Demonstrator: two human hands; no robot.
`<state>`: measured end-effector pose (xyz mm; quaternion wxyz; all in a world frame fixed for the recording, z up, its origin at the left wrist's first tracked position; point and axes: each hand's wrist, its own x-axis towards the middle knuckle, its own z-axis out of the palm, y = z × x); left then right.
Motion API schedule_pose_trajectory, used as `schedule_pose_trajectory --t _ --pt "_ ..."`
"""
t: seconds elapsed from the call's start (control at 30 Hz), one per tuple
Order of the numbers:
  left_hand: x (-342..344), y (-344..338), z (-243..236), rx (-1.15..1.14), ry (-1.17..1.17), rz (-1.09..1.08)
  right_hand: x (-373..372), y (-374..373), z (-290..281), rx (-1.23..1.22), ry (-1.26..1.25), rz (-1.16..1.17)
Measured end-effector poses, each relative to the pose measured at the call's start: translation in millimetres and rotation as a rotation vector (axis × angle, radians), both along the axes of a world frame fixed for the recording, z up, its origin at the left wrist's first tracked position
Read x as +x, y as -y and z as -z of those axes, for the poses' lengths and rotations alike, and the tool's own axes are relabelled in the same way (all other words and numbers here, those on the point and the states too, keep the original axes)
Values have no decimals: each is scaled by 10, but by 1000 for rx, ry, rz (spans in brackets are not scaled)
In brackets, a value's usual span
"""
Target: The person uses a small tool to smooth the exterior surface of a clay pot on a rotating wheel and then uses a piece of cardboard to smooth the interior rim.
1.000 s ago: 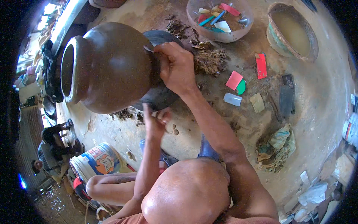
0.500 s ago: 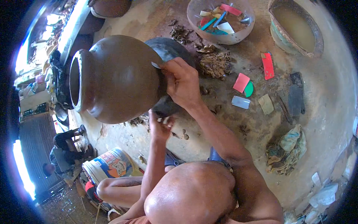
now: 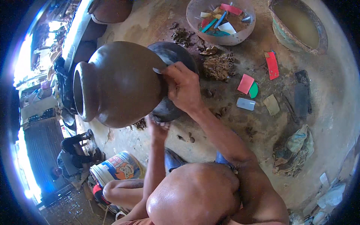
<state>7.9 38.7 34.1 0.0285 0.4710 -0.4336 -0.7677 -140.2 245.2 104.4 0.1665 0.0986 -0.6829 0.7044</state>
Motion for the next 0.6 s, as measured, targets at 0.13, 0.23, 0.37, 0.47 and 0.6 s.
schedule_pose_trajectory --t 0.13,0.23,0.37,0.47,0.6 --pt "-190 386 89 -228 23 -32 82 133 -36 -40 21 -39" --pt "110 -500 244 -24 103 -73 93 108 53 -23 4 0" --pt "298 -665 129 214 287 221 110 -24 123 18 30 -8" --pt "-94 24 14 2 64 105 142 -33 98 -27 64 -24" --pt "-145 549 184 -217 -23 -63 162 151 -57 -62 28 -39"
